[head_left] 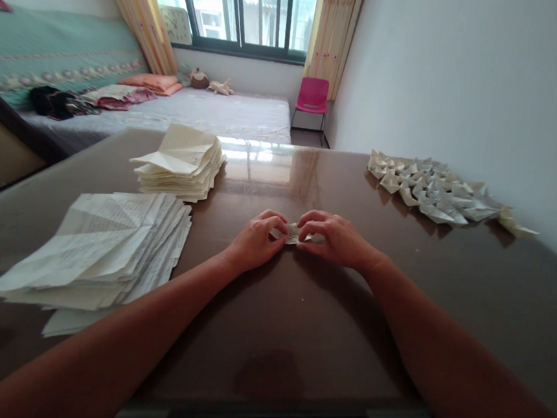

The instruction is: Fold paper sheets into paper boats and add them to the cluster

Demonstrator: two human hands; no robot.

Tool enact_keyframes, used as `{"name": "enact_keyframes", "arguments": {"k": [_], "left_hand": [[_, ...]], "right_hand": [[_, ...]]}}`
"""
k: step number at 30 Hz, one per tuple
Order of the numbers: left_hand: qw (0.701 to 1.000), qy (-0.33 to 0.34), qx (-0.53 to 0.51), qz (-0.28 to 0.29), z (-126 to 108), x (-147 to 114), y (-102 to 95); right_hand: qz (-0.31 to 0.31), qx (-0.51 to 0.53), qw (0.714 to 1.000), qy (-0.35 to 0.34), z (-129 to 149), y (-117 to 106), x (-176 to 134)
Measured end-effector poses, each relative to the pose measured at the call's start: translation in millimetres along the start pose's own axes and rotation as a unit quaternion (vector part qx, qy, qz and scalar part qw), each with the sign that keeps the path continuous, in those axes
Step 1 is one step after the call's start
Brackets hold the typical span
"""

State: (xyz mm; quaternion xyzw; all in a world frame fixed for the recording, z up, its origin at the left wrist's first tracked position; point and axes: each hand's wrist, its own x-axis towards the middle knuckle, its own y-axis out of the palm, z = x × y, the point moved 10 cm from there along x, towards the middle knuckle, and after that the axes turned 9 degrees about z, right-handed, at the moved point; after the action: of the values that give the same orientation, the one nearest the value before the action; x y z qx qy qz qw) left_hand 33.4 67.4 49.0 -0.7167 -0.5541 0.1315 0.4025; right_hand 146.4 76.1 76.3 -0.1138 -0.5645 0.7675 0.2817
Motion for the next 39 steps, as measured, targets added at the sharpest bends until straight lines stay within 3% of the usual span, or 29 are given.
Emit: {"name": "enact_keyframes", "arguments": {"k": [4, 9, 14, 24, 29, 31, 35, 39], "left_hand": [[1.000, -0.001, 0.011, -0.004, -3.2, 0.0, 1.9], [0.998, -0.040, 0.029, 0.026, 2.4, 1.0, 4.8], [0.995, -0.053, 0.065, 0.045, 3.0, 3.8, 8.4], [0.994, -0.063, 0.094, 0.007, 1.7, 10.9, 12.2], [0.993, -0.072, -0.073, -0.052, 22.2, 8.5, -7.3], [0.988, -0.097, -0.113, -0.045, 36.4, 8.7, -7.6], [0.993, -0.080, -0.082, -0.004, 46.1, 13.5, -4.1], [0.997, -0.075, -0.025, 0.001, 51.0, 12.3, -7.6]], "right_hand": [[-0.051, -0.025, 0.997, 0.049, -9.1, -7.6, 0.4], [-0.033, -0.084, 0.996, 0.024, -4.0, 0.1, 3.6], [-0.026, -0.040, 0.998, 0.049, -18.8, 15.2, 8.9], [-0.026, 0.034, 0.994, 0.099, -43.3, 27.8, 16.6], [-0.089, 0.115, 0.987, 0.071, -48.8, 6.6, 7.8], [-0.126, 0.148, 0.977, 0.089, -59.9, -5.9, 6.6], [-0.079, 0.114, 0.977, 0.162, -88.2, -17.9, 15.5], [-0.049, 0.057, 0.975, 0.210, -118.0, -51.8, -13.1]]}}
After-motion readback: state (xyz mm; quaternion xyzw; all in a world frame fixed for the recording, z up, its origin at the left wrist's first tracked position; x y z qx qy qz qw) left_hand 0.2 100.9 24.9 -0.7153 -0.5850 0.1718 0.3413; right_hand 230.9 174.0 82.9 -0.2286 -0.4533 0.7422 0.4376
